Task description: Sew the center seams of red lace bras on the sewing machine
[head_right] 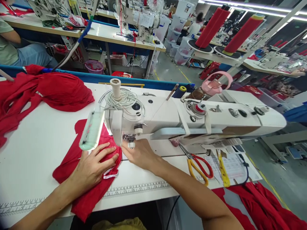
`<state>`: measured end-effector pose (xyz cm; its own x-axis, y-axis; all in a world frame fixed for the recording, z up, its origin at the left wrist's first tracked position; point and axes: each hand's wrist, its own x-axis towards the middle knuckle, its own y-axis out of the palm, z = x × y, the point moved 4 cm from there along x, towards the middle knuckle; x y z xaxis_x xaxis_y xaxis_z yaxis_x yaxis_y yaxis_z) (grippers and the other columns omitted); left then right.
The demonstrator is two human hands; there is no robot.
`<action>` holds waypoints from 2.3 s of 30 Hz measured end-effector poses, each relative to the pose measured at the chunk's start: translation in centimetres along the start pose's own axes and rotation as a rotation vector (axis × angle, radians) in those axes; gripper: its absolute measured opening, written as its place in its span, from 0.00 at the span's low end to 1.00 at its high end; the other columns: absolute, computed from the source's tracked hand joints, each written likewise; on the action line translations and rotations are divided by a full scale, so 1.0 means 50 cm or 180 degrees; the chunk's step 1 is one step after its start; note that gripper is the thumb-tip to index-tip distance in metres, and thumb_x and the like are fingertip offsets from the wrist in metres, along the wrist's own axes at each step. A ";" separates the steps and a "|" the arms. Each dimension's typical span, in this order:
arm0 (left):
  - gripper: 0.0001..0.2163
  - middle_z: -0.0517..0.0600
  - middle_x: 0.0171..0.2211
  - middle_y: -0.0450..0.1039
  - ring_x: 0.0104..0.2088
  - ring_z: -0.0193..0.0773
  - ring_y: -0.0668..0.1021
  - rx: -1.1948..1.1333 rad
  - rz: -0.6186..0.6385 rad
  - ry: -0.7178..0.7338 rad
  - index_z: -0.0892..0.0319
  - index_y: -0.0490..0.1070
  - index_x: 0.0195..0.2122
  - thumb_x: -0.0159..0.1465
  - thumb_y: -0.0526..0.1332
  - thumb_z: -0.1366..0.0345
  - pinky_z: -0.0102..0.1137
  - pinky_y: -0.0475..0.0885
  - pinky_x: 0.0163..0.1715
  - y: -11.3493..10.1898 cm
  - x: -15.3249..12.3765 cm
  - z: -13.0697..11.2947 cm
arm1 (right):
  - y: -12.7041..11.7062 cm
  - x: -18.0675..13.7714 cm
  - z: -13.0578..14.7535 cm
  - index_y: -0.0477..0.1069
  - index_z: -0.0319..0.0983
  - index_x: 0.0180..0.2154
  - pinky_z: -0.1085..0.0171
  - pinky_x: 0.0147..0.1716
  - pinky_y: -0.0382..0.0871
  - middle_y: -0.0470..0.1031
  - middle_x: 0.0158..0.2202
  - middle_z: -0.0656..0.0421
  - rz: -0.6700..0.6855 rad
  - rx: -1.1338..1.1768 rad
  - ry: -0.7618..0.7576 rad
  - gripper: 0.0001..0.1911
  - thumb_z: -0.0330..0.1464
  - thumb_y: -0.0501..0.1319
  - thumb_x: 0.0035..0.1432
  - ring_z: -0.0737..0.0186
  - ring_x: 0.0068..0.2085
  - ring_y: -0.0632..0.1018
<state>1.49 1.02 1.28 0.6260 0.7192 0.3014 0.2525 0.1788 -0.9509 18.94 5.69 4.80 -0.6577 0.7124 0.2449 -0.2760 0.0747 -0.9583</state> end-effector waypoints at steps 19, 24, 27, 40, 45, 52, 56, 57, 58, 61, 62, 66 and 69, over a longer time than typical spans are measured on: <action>0.19 0.55 0.52 0.77 0.54 0.58 0.74 -0.0147 -0.0066 -0.0084 0.53 0.73 0.49 0.61 0.55 0.79 0.71 0.55 0.56 0.001 -0.001 0.002 | 0.059 -0.040 -0.034 0.71 0.37 0.29 0.63 0.22 0.45 0.63 0.17 0.63 -0.0362 -0.0709 0.0025 0.14 0.25 0.52 0.65 0.68 0.20 0.58; 0.20 0.56 0.53 0.76 0.54 0.59 0.74 -0.0074 -0.0107 -0.0032 0.54 0.73 0.49 0.60 0.55 0.80 0.73 0.52 0.56 -0.002 0.000 0.001 | 0.038 -0.021 0.005 0.71 0.40 0.38 0.64 0.24 0.48 0.70 0.26 0.62 -0.0118 -0.0671 -0.0220 0.14 0.24 0.49 0.68 0.68 0.24 0.64; 0.19 0.55 0.52 0.77 0.53 0.57 0.74 -0.0105 -0.0123 -0.0033 0.54 0.73 0.49 0.62 0.55 0.79 0.73 0.52 0.56 -0.002 0.001 0.001 | 0.033 0.005 0.023 0.69 0.40 0.36 0.65 0.25 0.50 0.70 0.27 0.63 0.0199 -0.0630 -0.0332 0.12 0.23 0.50 0.66 0.67 0.27 0.67; 0.19 0.54 0.52 0.77 0.52 0.56 0.75 -0.0236 -0.0162 -0.0113 0.53 0.73 0.47 0.61 0.52 0.80 0.69 0.56 0.54 -0.004 -0.001 0.002 | 0.040 -0.047 -0.031 0.66 0.39 0.28 0.66 0.22 0.52 0.60 0.15 0.67 -0.0951 -0.0109 0.0070 0.12 0.25 0.52 0.64 0.69 0.19 0.59; 0.18 0.54 0.54 0.76 0.53 0.56 0.74 -0.0189 -0.0147 -0.0068 0.54 0.74 0.48 0.64 0.52 0.78 0.69 0.56 0.55 -0.002 0.000 0.001 | 0.021 -0.049 -0.003 0.59 0.42 0.27 0.69 0.22 0.56 0.56 0.16 0.69 -0.1105 0.0492 0.0156 0.13 0.25 0.52 0.63 0.71 0.19 0.60; 0.13 0.53 0.52 0.77 0.52 0.48 0.76 -0.0549 -0.0273 -0.0063 0.54 0.71 0.54 0.71 0.53 0.69 0.56 0.59 0.59 -0.032 0.004 0.009 | 0.013 -0.048 0.047 0.61 0.42 0.32 0.74 0.20 0.55 0.52 0.17 0.72 -0.0887 0.1877 0.0458 0.06 0.25 0.52 0.59 0.74 0.18 0.57; 0.14 0.55 0.52 0.76 0.49 0.42 0.77 -0.0642 -0.0519 0.0001 0.58 0.68 0.55 0.71 0.51 0.73 0.46 0.65 0.57 -0.069 0.034 0.004 | 0.027 -0.039 0.058 0.60 0.42 0.30 0.74 0.22 0.56 0.53 0.18 0.72 -0.0705 0.2765 0.0817 0.04 0.28 0.52 0.57 0.74 0.19 0.58; 0.13 0.55 0.50 0.77 0.47 0.41 0.77 -0.0696 -0.0529 0.0092 0.59 0.69 0.53 0.71 0.51 0.74 0.43 0.66 0.56 -0.072 0.046 0.001 | 0.028 -0.036 0.059 0.59 0.42 0.30 0.73 0.22 0.56 0.54 0.18 0.72 -0.0724 0.2836 0.0894 0.04 0.29 0.52 0.57 0.73 0.19 0.58; 0.12 0.54 0.46 0.77 0.45 0.40 0.78 -0.0776 -0.0525 0.0184 0.60 0.70 0.49 0.71 0.50 0.75 0.41 0.68 0.54 -0.073 0.058 -0.002 | 0.028 -0.034 0.059 0.59 0.42 0.30 0.73 0.23 0.57 0.53 0.18 0.72 -0.0760 0.2862 0.0958 0.04 0.30 0.52 0.57 0.73 0.20 0.58; 0.12 0.50 0.36 0.77 0.38 0.36 0.77 -0.0945 -0.0548 0.0326 0.59 0.71 0.36 0.70 0.49 0.76 0.35 0.70 0.47 -0.066 0.087 -0.003 | 0.023 -0.038 0.054 0.60 0.42 0.31 0.73 0.24 0.57 0.53 0.18 0.71 -0.0791 0.2625 0.1029 0.03 0.30 0.51 0.58 0.72 0.20 0.59; 0.13 0.49 0.35 0.77 0.37 0.36 0.77 -0.0956 -0.0579 0.0325 0.58 0.70 0.34 0.70 0.49 0.76 0.34 0.70 0.45 -0.063 0.093 -0.002 | 0.021 -0.043 0.051 0.62 0.42 0.32 0.73 0.24 0.58 0.55 0.19 0.71 -0.0710 0.2408 0.0988 0.04 0.30 0.51 0.59 0.72 0.20 0.60; 0.09 0.49 0.36 0.77 0.36 0.37 0.77 -0.1257 -0.0763 -0.0090 0.57 0.71 0.37 0.70 0.53 0.70 0.30 0.69 0.39 -0.047 0.090 0.017 | 0.000 -0.082 0.009 0.69 0.40 0.41 0.70 0.29 0.61 0.73 0.29 0.63 -0.0149 0.0483 0.0982 0.08 0.28 0.52 0.66 0.68 0.29 0.73; 0.08 0.46 0.34 0.78 0.35 0.37 0.78 -0.1711 -0.0776 -0.0975 0.55 0.72 0.38 0.70 0.56 0.61 0.29 0.70 0.38 -0.029 0.075 0.047 | -0.031 -0.121 -0.073 0.73 0.38 0.44 0.65 0.35 0.65 0.77 0.39 0.51 0.0282 -0.1173 0.1811 0.11 0.25 0.53 0.66 0.57 0.41 0.76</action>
<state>1.75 5.02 3.65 0.2865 0.8730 0.3947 0.7429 0.0577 -0.6669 25.89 3.83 4.25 -0.1682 0.9751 0.1442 0.0850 0.1601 -0.9834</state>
